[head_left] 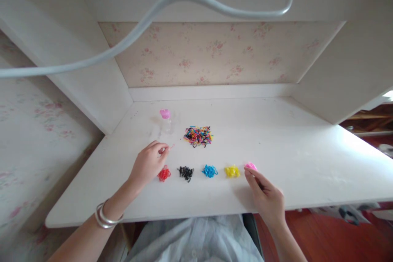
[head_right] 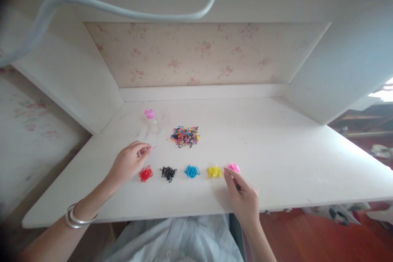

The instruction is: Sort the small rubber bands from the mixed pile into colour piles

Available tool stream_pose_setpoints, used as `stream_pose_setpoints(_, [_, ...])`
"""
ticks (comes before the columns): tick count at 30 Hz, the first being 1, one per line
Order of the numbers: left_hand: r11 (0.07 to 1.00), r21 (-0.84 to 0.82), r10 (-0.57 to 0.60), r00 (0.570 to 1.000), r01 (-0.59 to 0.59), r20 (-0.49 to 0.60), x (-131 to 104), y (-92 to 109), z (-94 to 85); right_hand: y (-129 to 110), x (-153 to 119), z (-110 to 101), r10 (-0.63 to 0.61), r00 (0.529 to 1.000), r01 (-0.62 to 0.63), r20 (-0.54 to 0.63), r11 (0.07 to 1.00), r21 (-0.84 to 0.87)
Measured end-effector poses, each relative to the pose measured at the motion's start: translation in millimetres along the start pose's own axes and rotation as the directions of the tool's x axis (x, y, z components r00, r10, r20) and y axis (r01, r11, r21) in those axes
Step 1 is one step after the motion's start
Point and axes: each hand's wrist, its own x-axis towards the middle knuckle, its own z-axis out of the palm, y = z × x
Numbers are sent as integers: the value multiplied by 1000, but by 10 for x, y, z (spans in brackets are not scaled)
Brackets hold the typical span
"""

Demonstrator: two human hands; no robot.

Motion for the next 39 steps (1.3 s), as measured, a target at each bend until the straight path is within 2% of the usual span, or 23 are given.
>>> stream_pose_setpoints(4, [992, 0, -130, 991, 130, -24, -405, -142, -63, 14, 4, 11, 1, 1000, -1, 4, 1000, -5])
stream_pose_setpoints(8, [981, -19, -191, 981, 192, 38, -670, -270, -30, -8, 10, 24, 37, 999, -37, 11, 999, -4])
stream_pose_setpoints(15, [980, 25, -201, 975, 199, 99, -781, -301, 25, -47, 28, 35, 77, 997, -78, 19, 997, 23])
stream_pose_setpoints(18, [982, 31, -188, 977, 186, 101, -797, -305, 27, -140, 67, 20, 70, 997, -72, 27, 996, 61])
stream_pose_setpoints(22, [983, 21, -184, 978, 183, 99, -816, -335, 22, -444, 201, 3, -20, 991, 20, 134, 1000, 5])
stream_pose_setpoints(28, [975, -115, -185, 981, 192, 64, -855, -412, 27, -905, 603, 158, -193, 929, 255, 315, 952, -169])
stream_pose_setpoints(30, [956, -199, -209, 977, 215, 52, -867, -443, 23, -953, 747, 268, -206, 894, 327, 399, 907, -265])
stream_pose_setpoints(33, [918, -294, -269, 963, 266, 32, -882, -479, 4, -943, 928, 455, -162, 856, 386, 492, 832, -398])
stream_pose_setpoints(39, [892, -362, -282, 959, 271, 23, -914, -483, -17, -898, 1133, 775, -90, 828, 442, 554, 713, -545])
